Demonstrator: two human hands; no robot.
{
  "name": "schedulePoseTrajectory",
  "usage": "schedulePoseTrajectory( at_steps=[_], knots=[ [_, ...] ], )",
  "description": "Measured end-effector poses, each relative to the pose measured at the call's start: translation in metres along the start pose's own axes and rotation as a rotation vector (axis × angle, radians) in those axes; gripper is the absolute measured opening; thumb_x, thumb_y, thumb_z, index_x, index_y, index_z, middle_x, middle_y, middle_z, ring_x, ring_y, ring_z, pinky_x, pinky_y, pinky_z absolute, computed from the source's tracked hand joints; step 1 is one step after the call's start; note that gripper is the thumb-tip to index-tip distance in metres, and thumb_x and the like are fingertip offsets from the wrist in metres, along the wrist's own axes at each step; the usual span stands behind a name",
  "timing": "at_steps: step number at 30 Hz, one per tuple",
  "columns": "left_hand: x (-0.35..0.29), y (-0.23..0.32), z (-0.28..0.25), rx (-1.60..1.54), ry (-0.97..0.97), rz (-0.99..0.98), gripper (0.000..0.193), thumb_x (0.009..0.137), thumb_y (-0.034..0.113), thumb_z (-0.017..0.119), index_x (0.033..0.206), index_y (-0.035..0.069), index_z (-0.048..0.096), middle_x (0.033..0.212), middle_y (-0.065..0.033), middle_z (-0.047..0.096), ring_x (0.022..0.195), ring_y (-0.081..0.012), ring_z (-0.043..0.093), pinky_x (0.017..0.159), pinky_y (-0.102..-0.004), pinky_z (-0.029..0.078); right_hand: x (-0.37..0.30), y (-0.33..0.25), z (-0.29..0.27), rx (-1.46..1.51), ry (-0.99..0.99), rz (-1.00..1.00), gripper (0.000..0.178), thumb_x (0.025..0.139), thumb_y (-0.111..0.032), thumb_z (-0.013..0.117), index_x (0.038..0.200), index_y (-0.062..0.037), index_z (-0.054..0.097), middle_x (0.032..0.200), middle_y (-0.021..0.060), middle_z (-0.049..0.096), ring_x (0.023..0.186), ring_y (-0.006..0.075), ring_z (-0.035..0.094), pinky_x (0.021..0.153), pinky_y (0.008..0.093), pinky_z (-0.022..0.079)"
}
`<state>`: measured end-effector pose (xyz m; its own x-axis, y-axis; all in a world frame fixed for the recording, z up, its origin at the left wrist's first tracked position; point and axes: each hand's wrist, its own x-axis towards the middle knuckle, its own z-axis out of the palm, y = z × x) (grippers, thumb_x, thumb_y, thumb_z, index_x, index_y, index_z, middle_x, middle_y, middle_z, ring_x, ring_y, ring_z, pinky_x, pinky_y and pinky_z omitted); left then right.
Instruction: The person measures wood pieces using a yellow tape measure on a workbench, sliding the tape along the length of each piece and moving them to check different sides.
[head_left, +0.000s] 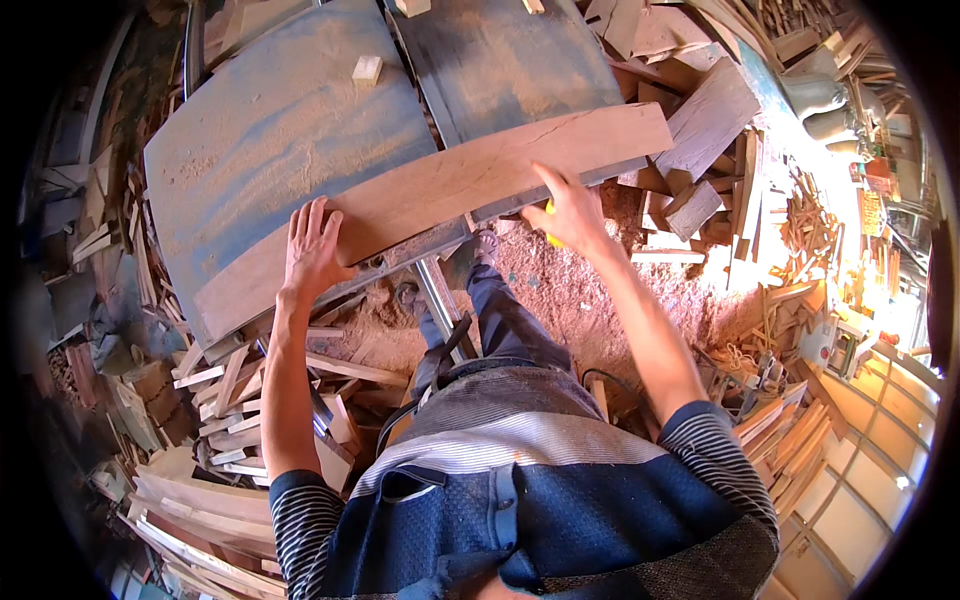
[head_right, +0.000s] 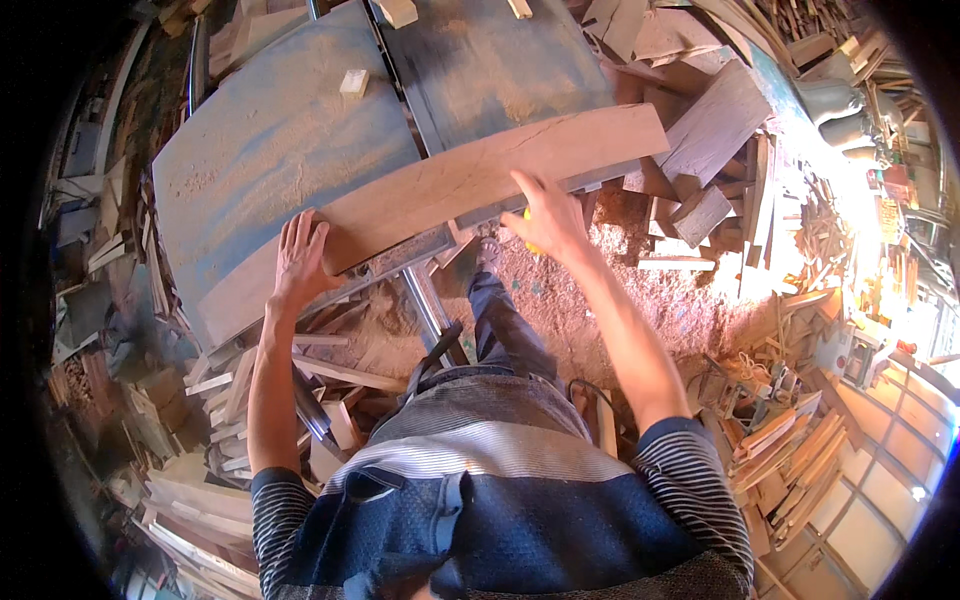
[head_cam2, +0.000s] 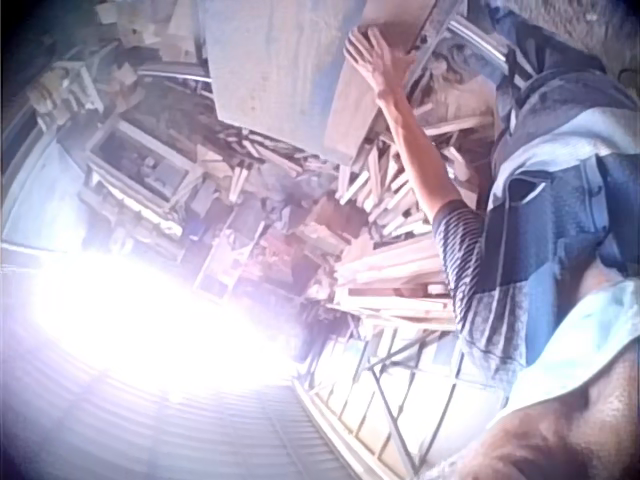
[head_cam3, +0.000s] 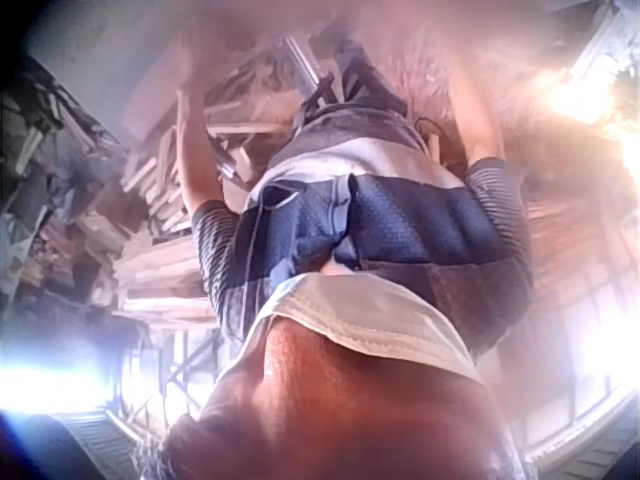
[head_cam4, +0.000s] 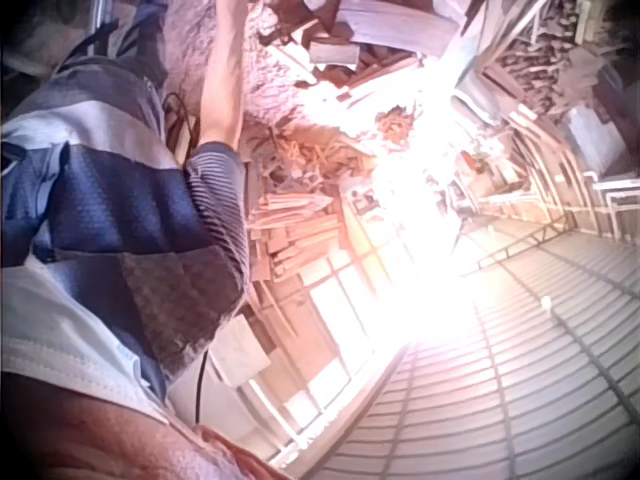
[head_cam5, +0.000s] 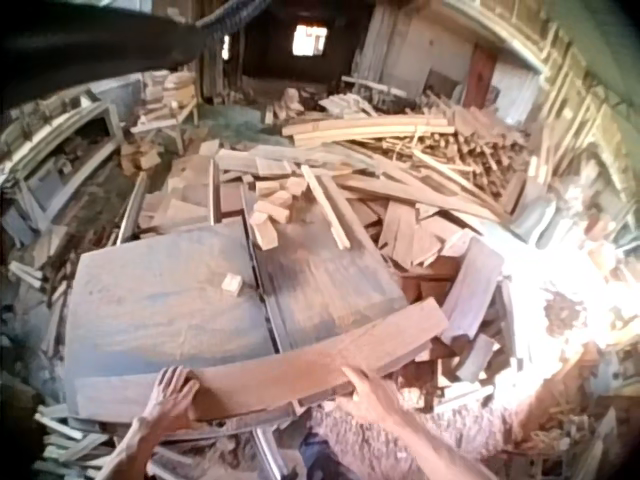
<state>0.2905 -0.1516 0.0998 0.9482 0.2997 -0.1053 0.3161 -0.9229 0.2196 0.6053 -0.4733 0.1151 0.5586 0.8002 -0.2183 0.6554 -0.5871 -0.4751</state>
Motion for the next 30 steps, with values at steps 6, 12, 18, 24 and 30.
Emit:
schedulePoseTrajectory(
  at_steps=[6,12,18,24,30],
  knots=[
    [-0.003,0.004,-0.006,-0.034,-0.004,-0.029,0.085,0.052,0.026,0.091,0.128,0.002,0.058,0.147,-0.0202,0.042,0.139,-0.0393,0.039,0.121,-0.0488,0.031,-0.127,-0.02,0.065,0.842,-0.202,0.791,0.049,0.089,-0.028,0.076,0.131,-0.0046,0.064,0.11,0.0145,0.072,0.096,0.0204,0.069,0.086,0.036,0.058],
    [-0.009,0.004,-0.006,-0.042,-0.011,-0.026,0.086,0.055,0.026,0.089,0.131,0.002,0.056,0.149,-0.0205,0.04,0.141,-0.0401,0.037,0.122,-0.0483,0.029,-0.213,-0.031,0.11,0.847,-0.337,0.774,0.028,0.092,-0.025,0.073,0.107,-0.0016,0.074,0.089,0.0059,0.073,0.078,0.012,0.064,0.071,0.028,0.051],
    [-0.011,0.007,0.001,-0.026,0.023,-0.014,0.089,0.053,0.026,0.091,0.132,0.004,0.057,0.151,-0.0197,0.04,0.142,-0.0391,0.037,0.121,-0.0485,0.03,-0.244,-0.031,0.124,0.817,-0.25,0.662,0.031,0.094,-0.03,0.071,0.103,-0.0009,0.074,0.088,0.0043,0.072,0.078,0.0124,0.064,0.07,0.0286,0.049],
    [-0.019,0.018,0.012,0.07,0.068,-0.129,0.083,0.06,0.025,0.089,0.134,0.005,0.056,0.155,-0.0214,0.036,0.147,-0.0414,0.031,0.121,-0.0549,0.028,-0.244,-0.02,0.14,0.794,-0.281,0.644,0.038,0.09,-0.034,0.074,0.104,0.0009,0.075,0.091,0.0073,0.074,0.083,0.0146,0.067,0.077,0.0316,0.052],
    [-0.091,0.074,0.06,-0.005,0.38,-0.368,0.073,0.075,0.024,0.086,0.137,0.003,0.055,0.154,-0.0276,0.04,0.144,-0.0449,0.036,0.12,-0.0556,0.029,-0.24,0.032,0.156,0.733,-0.307,0.488,0.043,0.091,-0.038,0.074,0.115,-0.0022,0.073,0.11,0.0145,0.074,0.098,0.0235,0.069,0.087,0.0377,0.054]
  ],
)
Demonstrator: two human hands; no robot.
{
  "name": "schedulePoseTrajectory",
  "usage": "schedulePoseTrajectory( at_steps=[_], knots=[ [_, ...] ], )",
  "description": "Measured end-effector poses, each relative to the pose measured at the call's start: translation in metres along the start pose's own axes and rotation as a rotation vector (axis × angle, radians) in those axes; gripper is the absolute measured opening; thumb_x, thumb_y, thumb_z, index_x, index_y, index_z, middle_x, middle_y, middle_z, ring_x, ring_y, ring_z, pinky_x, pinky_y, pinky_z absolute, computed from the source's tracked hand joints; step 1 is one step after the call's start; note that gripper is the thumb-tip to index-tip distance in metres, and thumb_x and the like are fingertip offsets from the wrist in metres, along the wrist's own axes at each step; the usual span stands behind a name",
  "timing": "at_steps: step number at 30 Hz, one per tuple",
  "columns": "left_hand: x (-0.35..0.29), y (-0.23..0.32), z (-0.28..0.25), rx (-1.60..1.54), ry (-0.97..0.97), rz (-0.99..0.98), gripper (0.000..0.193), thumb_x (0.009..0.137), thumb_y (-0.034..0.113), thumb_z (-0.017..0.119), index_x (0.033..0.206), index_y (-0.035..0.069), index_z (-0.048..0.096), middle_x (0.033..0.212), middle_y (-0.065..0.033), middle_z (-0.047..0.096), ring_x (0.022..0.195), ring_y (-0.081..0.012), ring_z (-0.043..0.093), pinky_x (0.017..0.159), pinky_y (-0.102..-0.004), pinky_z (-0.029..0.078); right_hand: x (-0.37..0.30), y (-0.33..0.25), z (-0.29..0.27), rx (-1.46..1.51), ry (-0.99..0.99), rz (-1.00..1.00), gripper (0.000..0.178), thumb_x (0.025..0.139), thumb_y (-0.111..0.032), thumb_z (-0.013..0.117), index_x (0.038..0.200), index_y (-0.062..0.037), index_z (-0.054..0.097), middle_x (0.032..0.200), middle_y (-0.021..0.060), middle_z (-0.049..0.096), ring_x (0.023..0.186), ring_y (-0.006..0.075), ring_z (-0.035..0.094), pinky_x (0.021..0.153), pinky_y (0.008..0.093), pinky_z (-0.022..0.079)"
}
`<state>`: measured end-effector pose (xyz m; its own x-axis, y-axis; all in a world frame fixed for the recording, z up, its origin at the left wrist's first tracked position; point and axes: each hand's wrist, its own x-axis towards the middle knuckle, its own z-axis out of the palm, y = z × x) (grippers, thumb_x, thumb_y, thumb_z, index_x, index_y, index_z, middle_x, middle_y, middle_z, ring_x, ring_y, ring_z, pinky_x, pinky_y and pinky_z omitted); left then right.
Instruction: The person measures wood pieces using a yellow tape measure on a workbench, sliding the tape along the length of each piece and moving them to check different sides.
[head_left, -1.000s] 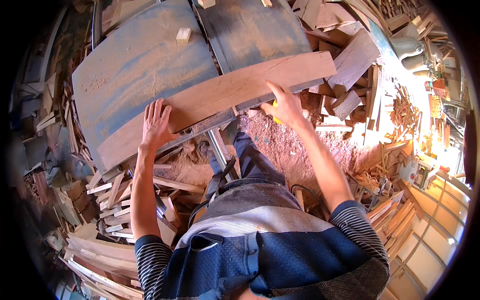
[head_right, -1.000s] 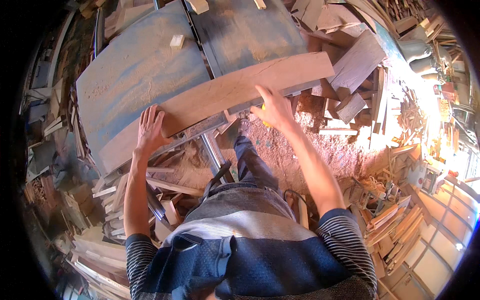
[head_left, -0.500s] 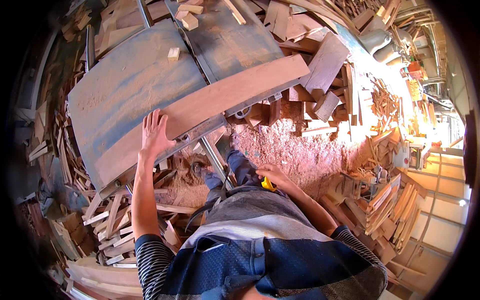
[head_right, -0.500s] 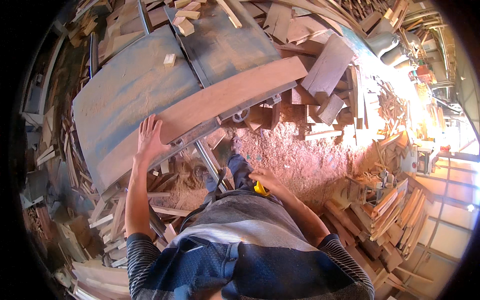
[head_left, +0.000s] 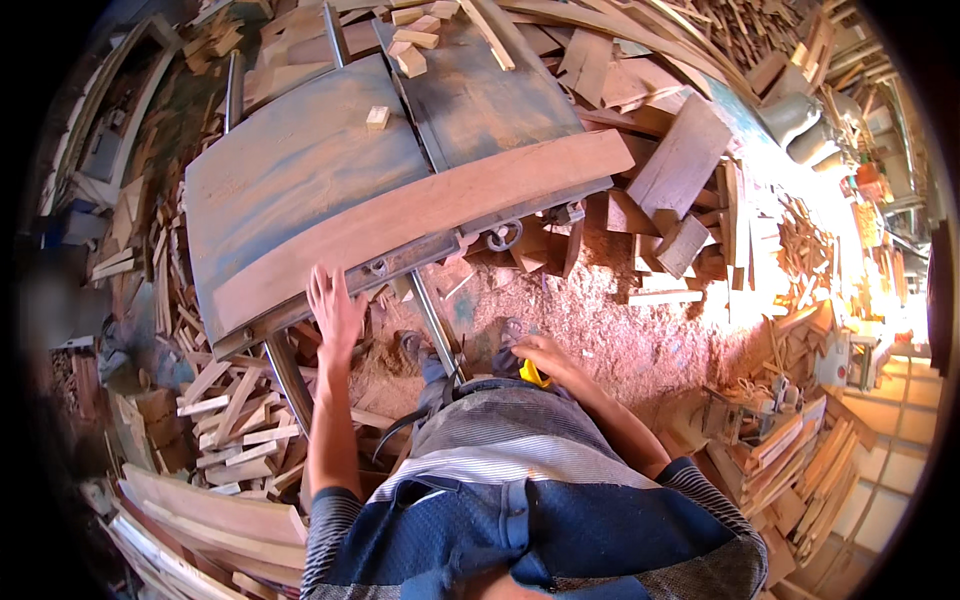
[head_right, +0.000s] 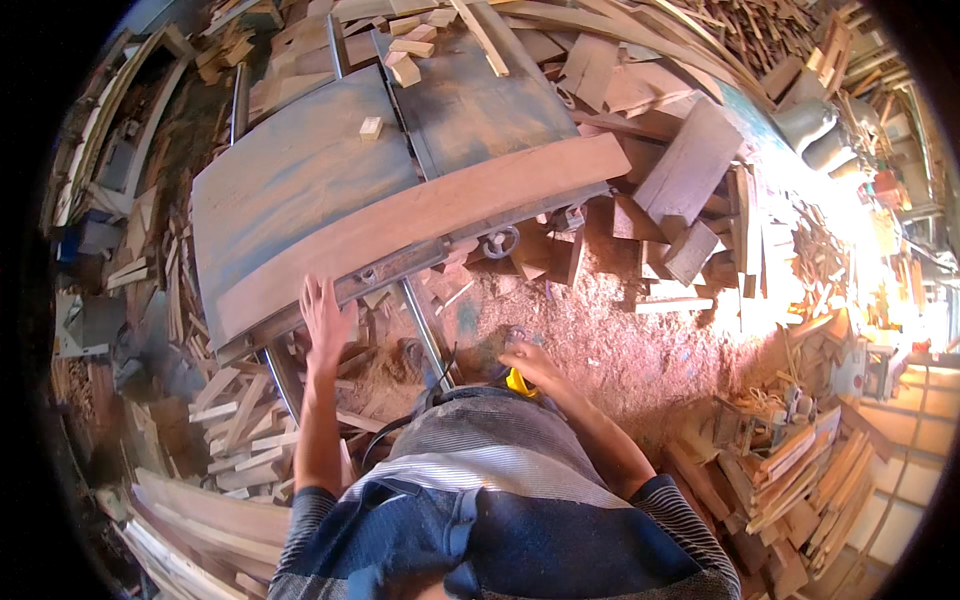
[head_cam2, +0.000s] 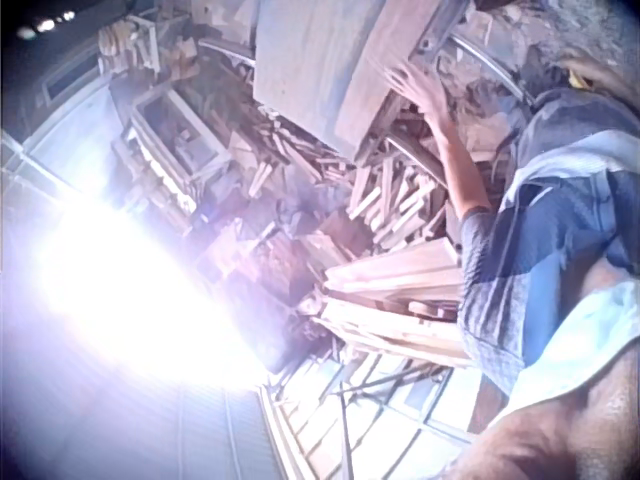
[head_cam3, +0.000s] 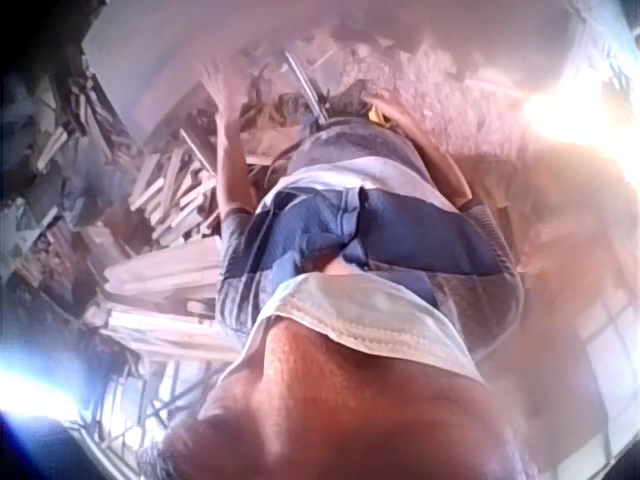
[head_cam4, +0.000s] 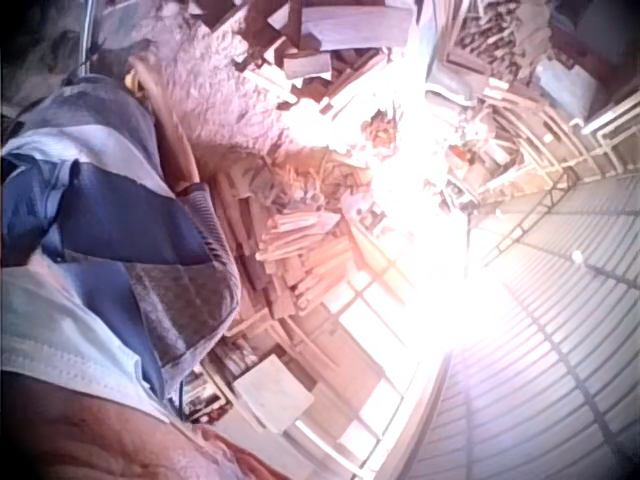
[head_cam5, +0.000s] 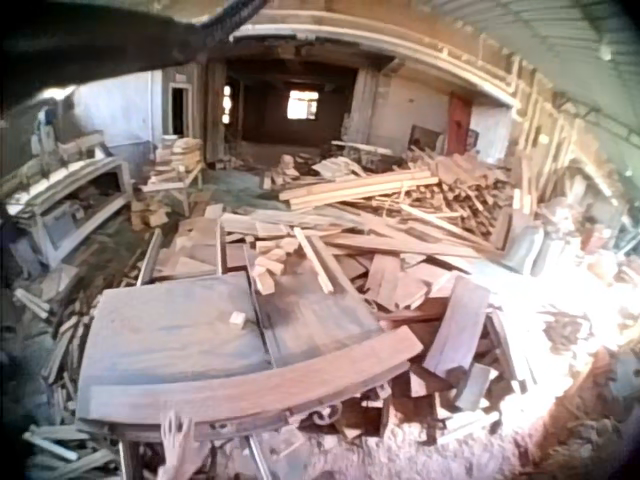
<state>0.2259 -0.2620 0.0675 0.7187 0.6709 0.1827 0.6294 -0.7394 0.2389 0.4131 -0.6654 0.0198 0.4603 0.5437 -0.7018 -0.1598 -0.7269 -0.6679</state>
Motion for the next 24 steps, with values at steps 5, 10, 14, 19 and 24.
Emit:
schedulePoseTrajectory(
  at_steps=[5,10,14,19,24],
  knots=[
    [-0.134,0.041,-0.004,-0.209,-0.035,-0.23,0.063,0.079,0.019,0.082,0.133,-0.002,0.057,0.15,-0.0302,0.046,0.137,-0.05,0.044,0.114,-0.0563,0.037,-0.009,-0.002,-0.022,-0.057,-0.157,0.093,0.059,0.09,-0.052,0.071,0.124,-0.0039,0.071,0.117,0.0154,0.072,0.108,0.026,0.067,0.094,0.0375,0.051],
    [-0.217,0.084,0.007,-0.228,-0.106,-0.431,0.059,0.08,0.014,0.082,0.131,-0.004,0.058,0.147,-0.0283,0.05,0.135,-0.0469,0.047,0.113,-0.0524,0.04,-0.013,-0.007,-0.053,-0.061,-0.342,0.126,0.056,0.089,-0.054,0.073,0.125,-0.0109,0.07,0.11,0.009,0.07,0.097,0.021,0.065,0.078,0.0351,0.052],
    [-0.226,0.101,0.003,-0.289,-0.078,-0.461,0.058,0.079,0.013,0.082,0.129,-0.005,0.059,0.144,-0.0265,0.054,0.133,-0.0459,0.049,0.112,-0.0512,0.041,0.0,0.006,-0.073,-0.092,-0.512,0.162,0.043,0.091,-0.046,0.076,0.114,-0.0108,0.069,0.089,0.0008,0.065,0.07,0.0118,0.061,0.048,0.0253,0.044],
    [-0.204,0.119,0.003,-0.293,0.02,-0.387,0.056,0.079,0.013,0.082,0.127,-0.005,0.059,0.139,-0.0257,0.056,0.128,-0.0453,0.052,0.109,-0.0511,0.043,0.008,0.023,-0.074,0.016,-0.481,0.156,0.036,0.092,-0.038,0.076,0.114,-0.0105,0.068,0.09,0.0007,0.066,0.073,0.0112,0.061,0.051,0.0257,0.047],
    [-0.171,0.103,0.009,-0.299,0.03,-0.277,0.061,0.077,0.013,0.084,0.129,-0.004,0.057,0.139,-0.0256,0.056,0.129,-0.0453,0.051,0.109,-0.051,0.043,-0.006,-0.008,-0.073,0.164,-0.398,0.242,0.037,0.093,-0.034,0.075,0.12,-0.0102,0.065,0.096,0.0023,0.067,0.079,0.0118,0.063,0.055,0.0268,0.049]
  ],
)
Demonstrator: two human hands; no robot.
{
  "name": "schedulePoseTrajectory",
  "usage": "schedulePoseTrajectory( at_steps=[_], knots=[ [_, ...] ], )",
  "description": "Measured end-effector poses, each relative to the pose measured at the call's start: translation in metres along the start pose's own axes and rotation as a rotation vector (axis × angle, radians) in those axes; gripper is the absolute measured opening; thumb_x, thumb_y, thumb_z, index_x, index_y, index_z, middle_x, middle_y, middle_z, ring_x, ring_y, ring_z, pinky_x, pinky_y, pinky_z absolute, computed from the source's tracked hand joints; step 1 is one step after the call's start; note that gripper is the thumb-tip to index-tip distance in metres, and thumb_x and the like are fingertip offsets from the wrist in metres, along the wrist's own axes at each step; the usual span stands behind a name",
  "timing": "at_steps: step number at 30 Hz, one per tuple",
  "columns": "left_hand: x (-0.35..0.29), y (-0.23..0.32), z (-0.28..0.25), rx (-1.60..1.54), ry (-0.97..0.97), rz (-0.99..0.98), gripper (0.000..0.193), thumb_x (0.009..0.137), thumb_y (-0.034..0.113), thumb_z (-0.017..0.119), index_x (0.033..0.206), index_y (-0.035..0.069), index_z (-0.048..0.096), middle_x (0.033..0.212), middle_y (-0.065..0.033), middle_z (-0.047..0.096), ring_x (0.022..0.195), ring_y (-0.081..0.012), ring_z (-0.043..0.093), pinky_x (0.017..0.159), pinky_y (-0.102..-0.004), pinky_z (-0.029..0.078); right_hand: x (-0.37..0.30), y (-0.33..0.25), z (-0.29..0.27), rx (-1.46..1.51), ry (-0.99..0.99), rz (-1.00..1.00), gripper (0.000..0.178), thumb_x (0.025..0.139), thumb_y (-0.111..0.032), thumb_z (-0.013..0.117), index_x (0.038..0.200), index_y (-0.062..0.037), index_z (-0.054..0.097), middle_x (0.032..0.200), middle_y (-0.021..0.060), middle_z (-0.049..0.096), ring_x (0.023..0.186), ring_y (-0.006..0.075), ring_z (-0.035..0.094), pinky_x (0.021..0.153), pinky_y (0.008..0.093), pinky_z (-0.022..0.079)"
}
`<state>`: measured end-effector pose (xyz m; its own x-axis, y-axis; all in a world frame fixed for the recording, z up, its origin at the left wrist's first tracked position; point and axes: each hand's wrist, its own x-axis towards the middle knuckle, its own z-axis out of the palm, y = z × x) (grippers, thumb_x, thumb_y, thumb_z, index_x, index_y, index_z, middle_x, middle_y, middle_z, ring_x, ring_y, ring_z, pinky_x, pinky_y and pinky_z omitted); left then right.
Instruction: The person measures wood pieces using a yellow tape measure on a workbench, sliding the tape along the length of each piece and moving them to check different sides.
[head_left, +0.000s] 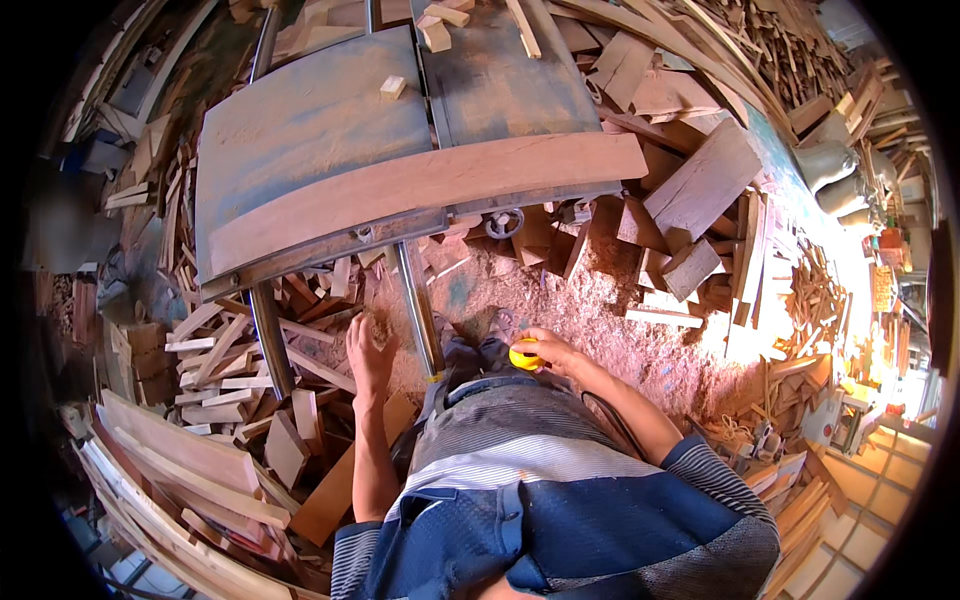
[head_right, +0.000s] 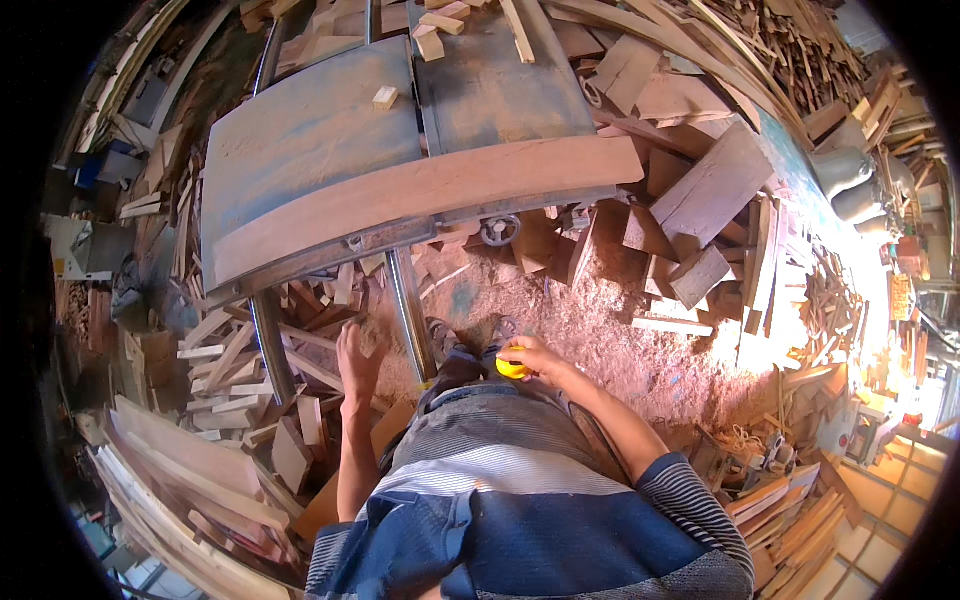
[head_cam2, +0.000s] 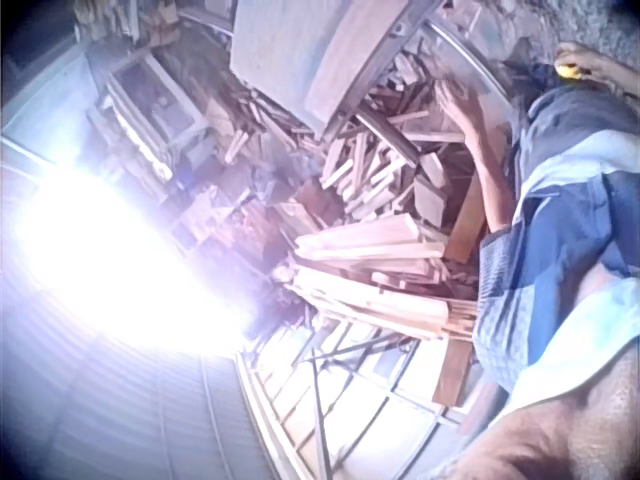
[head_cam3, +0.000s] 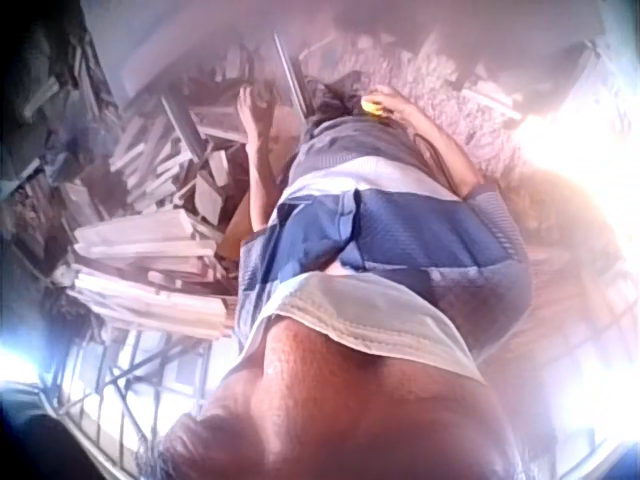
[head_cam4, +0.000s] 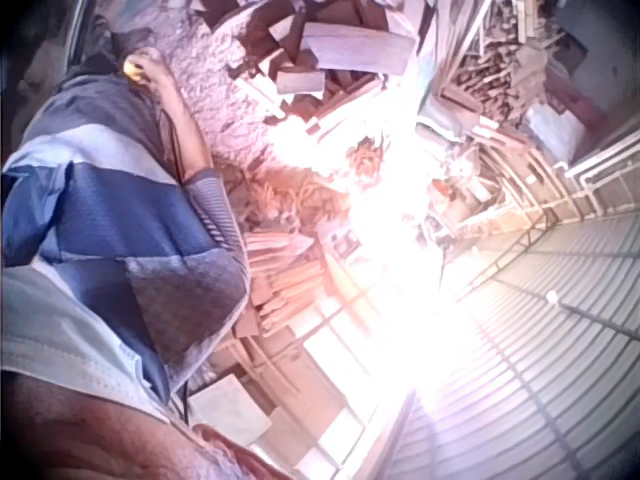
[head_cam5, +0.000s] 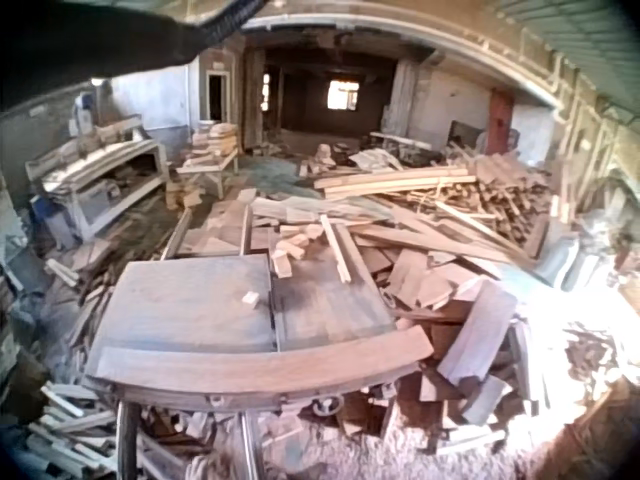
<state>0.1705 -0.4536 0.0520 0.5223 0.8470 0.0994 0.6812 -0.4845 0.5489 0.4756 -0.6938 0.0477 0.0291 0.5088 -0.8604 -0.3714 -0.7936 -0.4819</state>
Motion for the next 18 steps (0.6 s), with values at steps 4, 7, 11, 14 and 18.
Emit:
schedulePoseTrajectory(
  at_steps=[4,7,11,14,18],
  knots=[
    [0.056,-0.006,-0.002,0.059,0.009,0.103,0.063,0.078,0.018,0.082,0.13,-0.005,0.056,0.141,-0.0279,0.054,0.131,-0.0472,0.049,0.111,-0.053,0.04,-0.02,-0.009,0.001,0.001,0.015,-0.034,0.04,0.092,-0.036,0.076,0.119,-0.0095,0.063,0.104,0.0047,0.068,0.089,0.0134,0.063,0.067,0.028,0.05],
    [0.108,-0.007,-0.009,0.085,-0.092,0.129,0.077,0.078,0.029,0.083,0.139,-0.005,0.051,0.151,-0.0289,0.046,0.143,-0.0465,0.038,0.119,-0.0533,0.032,-0.025,-0.007,-0.001,-0.202,-0.008,-0.11,0.048,0.09,-0.042,0.077,0.122,-0.0084,0.063,0.11,0.0081,0.066,0.098,0.0171,0.063,0.077,0.0303,0.05],
    [0.184,0.004,-0.018,0.221,-0.207,0.209,0.095,0.074,0.042,0.086,0.147,-0.004,0.045,0.159,-0.0286,0.036,0.152,-0.0452,0.025,0.124,-0.0538,0.023,-0.019,0.004,-0.003,-0.754,0.118,-0.219,0.065,0.08,-0.052,0.082,0.122,-0.0044,0.067,0.121,0.0207,0.065,0.114,0.0322,0.062,0.096,0.0424,0.05],
    [0.229,-0.005,-0.012,0.324,-0.254,0.239,0.108,0.067,0.046,0.09,0.15,-0.002,0.041,0.162,-0.0286,0.031,0.153,-0.0459,0.021,0.126,-0.0537,0.018,-0.036,-0.01,0.013,-0.712,0.223,-0.198,0.065,0.079,-0.054,0.08,0.121,-0.0059,0.069,0.121,0.0228,0.064,0.115,0.0357,0.062,0.096,0.0443,0.05],
    [0.274,0.006,-0.017,0.408,-0.361,0.274,0.113,0.061,0.048,0.093,0.15,0.001,0.041,0.163,-0.0243,0.028,0.154,-0.0463,0.017,0.126,-0.0551,0.016,-0.039,-0.014,0.019,-0.768,0.366,-0.177,0.068,0.078,-0.057,0.078,0.125,-0.0075,0.069,0.12,0.023,0.066,0.112,0.0357,0.064,0.098,0.0421,0.05]
  ],
)
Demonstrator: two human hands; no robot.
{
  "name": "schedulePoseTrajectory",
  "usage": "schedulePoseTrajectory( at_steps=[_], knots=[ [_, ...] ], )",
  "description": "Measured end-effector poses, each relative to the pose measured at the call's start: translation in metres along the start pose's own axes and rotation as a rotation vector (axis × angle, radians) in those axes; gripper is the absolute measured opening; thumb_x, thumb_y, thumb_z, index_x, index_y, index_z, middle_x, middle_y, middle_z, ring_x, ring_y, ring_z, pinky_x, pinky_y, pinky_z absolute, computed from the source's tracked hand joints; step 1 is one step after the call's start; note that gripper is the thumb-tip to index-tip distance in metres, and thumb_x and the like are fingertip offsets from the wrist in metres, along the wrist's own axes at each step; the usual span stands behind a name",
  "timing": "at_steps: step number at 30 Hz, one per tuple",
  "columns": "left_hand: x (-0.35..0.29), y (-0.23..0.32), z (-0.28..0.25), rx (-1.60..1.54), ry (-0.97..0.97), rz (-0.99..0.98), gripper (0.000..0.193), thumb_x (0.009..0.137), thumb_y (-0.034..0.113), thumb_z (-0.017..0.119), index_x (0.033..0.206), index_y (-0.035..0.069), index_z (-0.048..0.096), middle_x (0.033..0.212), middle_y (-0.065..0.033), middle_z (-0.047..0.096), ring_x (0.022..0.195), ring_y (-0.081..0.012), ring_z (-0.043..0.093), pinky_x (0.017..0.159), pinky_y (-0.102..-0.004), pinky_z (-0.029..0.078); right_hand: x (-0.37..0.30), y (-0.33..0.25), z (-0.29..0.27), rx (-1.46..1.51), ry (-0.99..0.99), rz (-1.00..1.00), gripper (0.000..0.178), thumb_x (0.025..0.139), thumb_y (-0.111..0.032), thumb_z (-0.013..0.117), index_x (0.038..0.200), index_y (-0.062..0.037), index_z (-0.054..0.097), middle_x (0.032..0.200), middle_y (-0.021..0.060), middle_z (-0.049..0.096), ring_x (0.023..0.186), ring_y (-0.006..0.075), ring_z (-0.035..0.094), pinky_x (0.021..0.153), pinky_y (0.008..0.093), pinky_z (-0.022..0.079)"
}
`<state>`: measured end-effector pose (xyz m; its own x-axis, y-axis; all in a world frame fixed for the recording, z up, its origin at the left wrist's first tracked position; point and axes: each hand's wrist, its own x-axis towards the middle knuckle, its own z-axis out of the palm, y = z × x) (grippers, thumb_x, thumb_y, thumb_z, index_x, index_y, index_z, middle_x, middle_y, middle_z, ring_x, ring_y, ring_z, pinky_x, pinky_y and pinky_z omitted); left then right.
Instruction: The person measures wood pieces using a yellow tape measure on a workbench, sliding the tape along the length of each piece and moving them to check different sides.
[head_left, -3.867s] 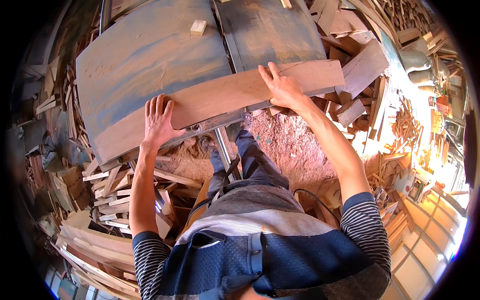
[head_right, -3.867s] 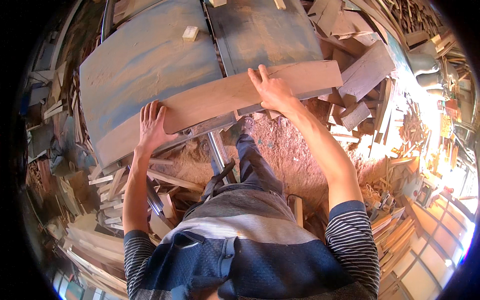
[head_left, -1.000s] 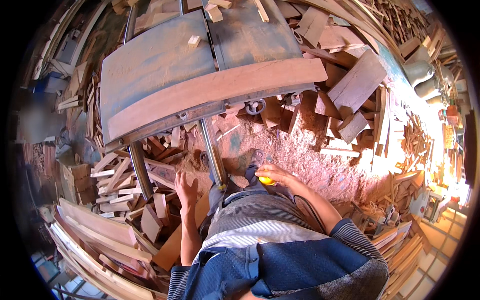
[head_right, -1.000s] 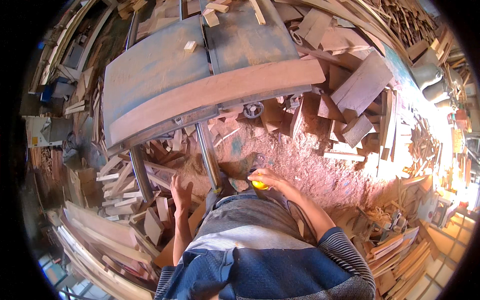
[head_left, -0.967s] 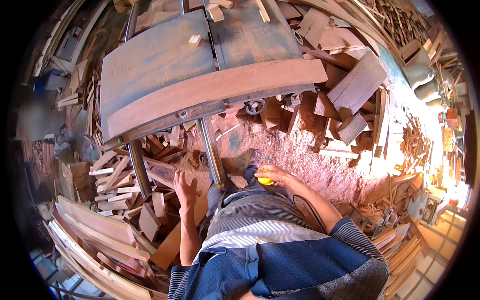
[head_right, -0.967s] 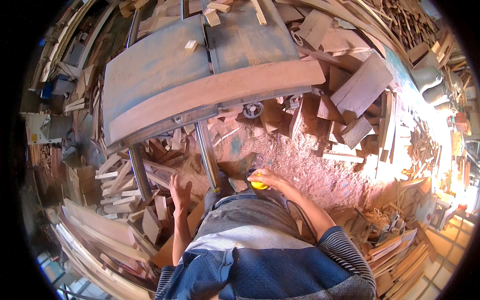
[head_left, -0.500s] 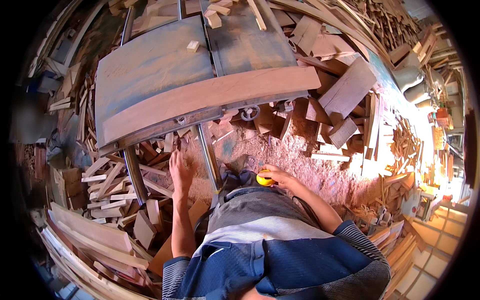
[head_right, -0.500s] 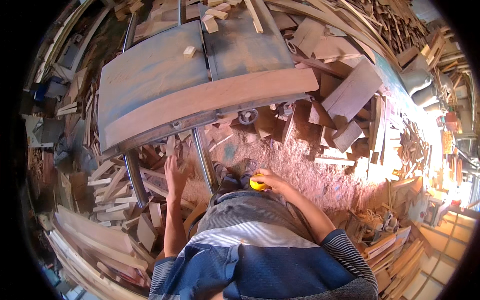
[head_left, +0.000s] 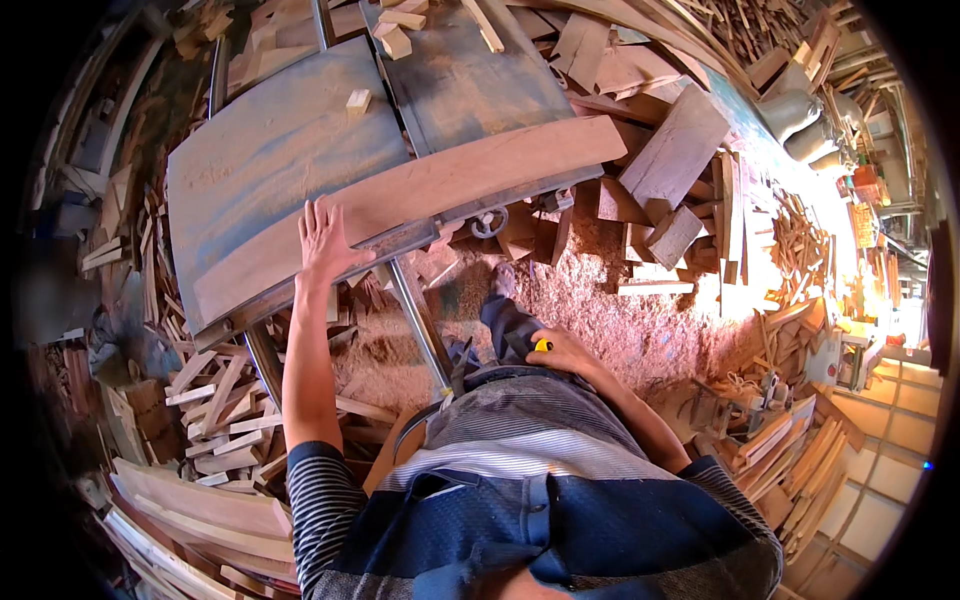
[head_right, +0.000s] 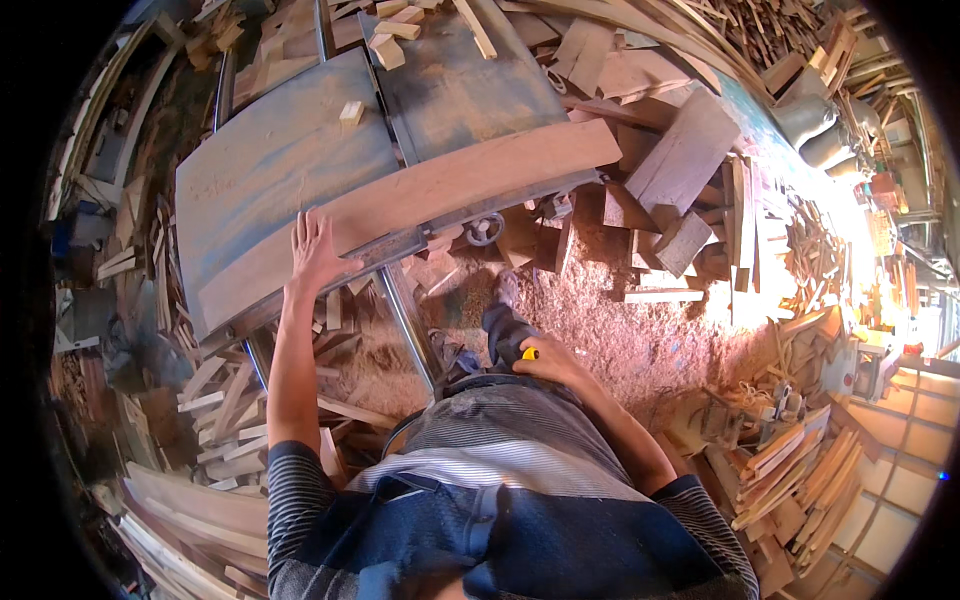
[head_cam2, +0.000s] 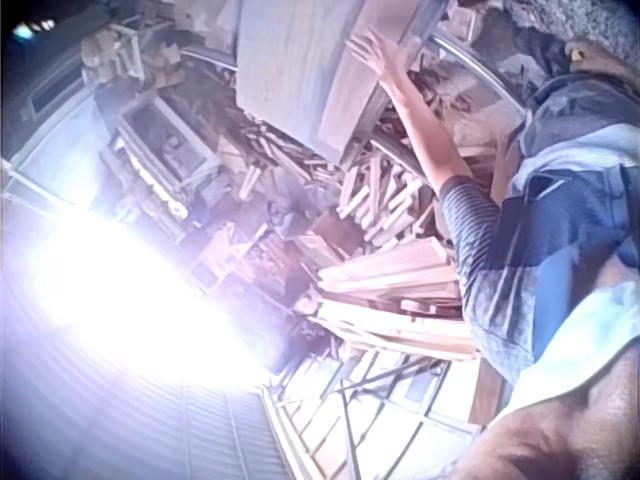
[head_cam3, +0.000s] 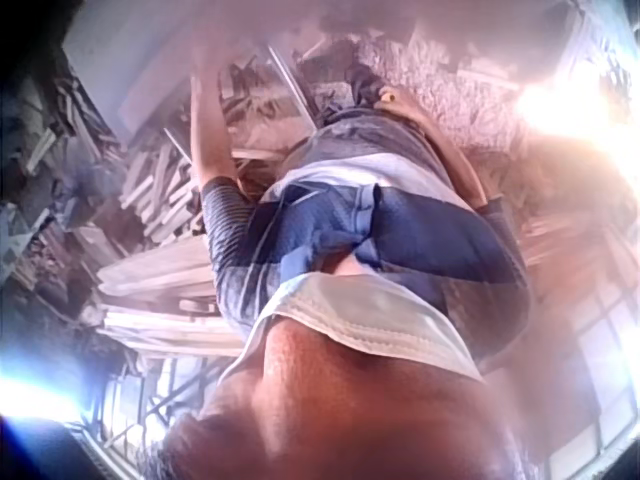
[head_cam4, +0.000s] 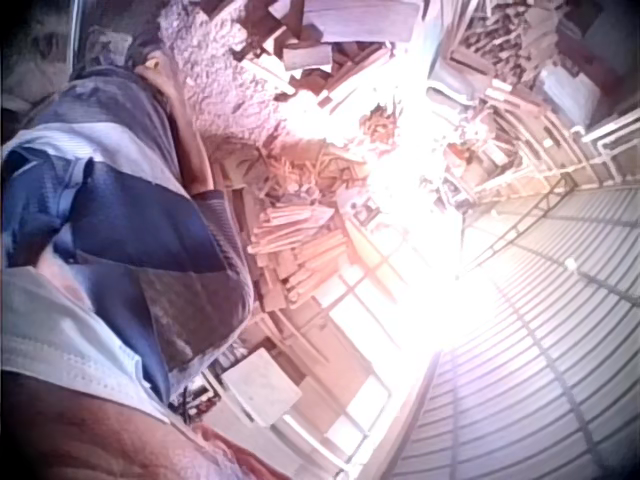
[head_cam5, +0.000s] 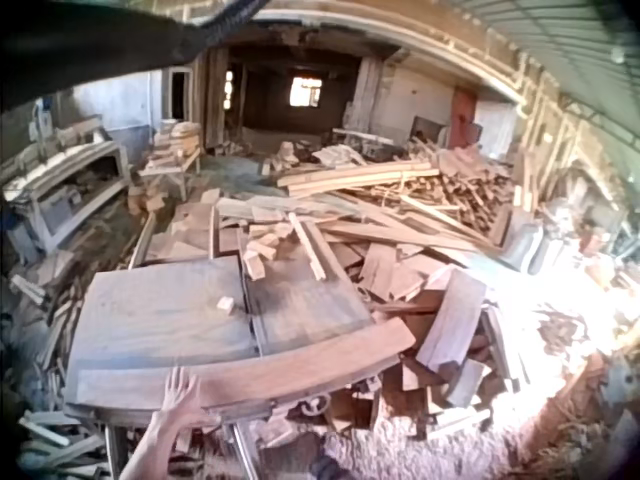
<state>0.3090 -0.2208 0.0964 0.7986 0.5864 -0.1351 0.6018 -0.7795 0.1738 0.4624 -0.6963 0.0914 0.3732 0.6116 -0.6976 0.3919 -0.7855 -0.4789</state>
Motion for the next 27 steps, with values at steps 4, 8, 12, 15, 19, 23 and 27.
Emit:
schedulePoseTrajectory(
  at_steps=[4,8,12,15,19,23,27],
  knots=[
    [0.019,0.004,-0.004,0.018,-0.089,-0.036,0.117,0.055,0.049,0.096,0.15,0.006,0.043,0.161,-0.0193,0.025,0.153,-0.0469,0.015,0.124,-0.0585,0.017,0.019,0.033,0.008,0.18,-0.018,0.106,0.068,0.079,-0.054,0.077,0.128,-0.0077,0.068,0.126,0.0235,0.066,0.117,0.0348,0.063,0.1,0.0404,0.049],
    [0.019,0.012,0.004,0.002,-0.034,-0.082,0.115,0.055,0.046,0.095,0.148,0.005,0.043,0.16,-0.0189,0.026,0.153,-0.046,0.017,0.124,-0.0574,0.017,0.041,0.054,-0.004,0.251,-0.078,0.133,0.069,0.079,-0.054,0.077,0.128,-0.0066,0.069,0.129,0.0245,0.064,0.122,0.0349,0.061,0.101,0.0401,0.048],
    [0.02,0.016,0.0,0.048,-0.042,-0.098,0.115,0.054,0.046,0.096,0.148,0.005,0.043,0.159,-0.019,0.027,0.152,-0.0439,0.019,0.124,-0.056,0.019,0.061,0.053,-0.023,0.123,-0.046,0.108,0.068,0.078,-0.053,0.078,0.126,-0.005,0.069,0.123,0.0252,0.066,0.118,0.034,0.063,0.099,0.0389,0.049],
    [0.023,0.018,-0.001,0.047,-0.052,-0.094,0.113,0.055,0.047,0.096,0.147,0.007,0.043,0.159,-0.0194,0.027,0.151,-0.0438,0.02,0.122,-0.0568,0.021,0.078,0.062,-0.034,0.125,-0.012,0.087,0.064,0.077,-0.05,0.08,0.119,-0.0032,0.07,0.116,0.0234,0.07,0.108,0.0316,0.067,0.094,0.0382,0.051],
    [0.022,0.021,-0.002,0.061,-0.045,-0.098,0.11,0.054,0.046,0.096,0.144,0.007,0.046,0.157,-0.0184,0.029,0.15,-0.0434,0.021,0.12,-0.0567,0.022,0.091,0.069,-0.044,0.184,0.029,0.139,0.064,0.074,-0.05,0.08,0.116,-0.0033,0.071,0.115,0.021,0.072,0.108,0.0312,0.068,0.095,0.0386,0.052],
    [0.024,0.02,0.0,0.082,-0.059,-0.099,0.11,0.055,0.048,0.096,0.144,0.006,0.046,0.157,-0.0188,0.029,0.15,-0.0438,0.021,0.12,-0.0562,0.023,0.102,0.072,-0.054,0.183,0.057,0.13,0.06,0.073,-0.054,0.077,0.108,-0.0063,0.073,0.11,0.0201,0.074,0.105,0.034,0.07,0.091,0.0422,0.053],
    [0.026,0.018,0.003,0.078,-0.051,-0.096,0.11,0.055,0.049,0.096,0.143,0.005,0.047,0.159,-0.0202,0.028,0.151,-0.0455,0.02,0.121,-0.0579,0.021,0.115,0.076,-0.056,0.154,0.068,0.134,0.058,0.073,-0.056,0.075,0.108,-0.0091,0.075,0.111,0.0192,0.074,0.106,0.0344,0.07,0.091,0.0426,0.053]
  ],
)
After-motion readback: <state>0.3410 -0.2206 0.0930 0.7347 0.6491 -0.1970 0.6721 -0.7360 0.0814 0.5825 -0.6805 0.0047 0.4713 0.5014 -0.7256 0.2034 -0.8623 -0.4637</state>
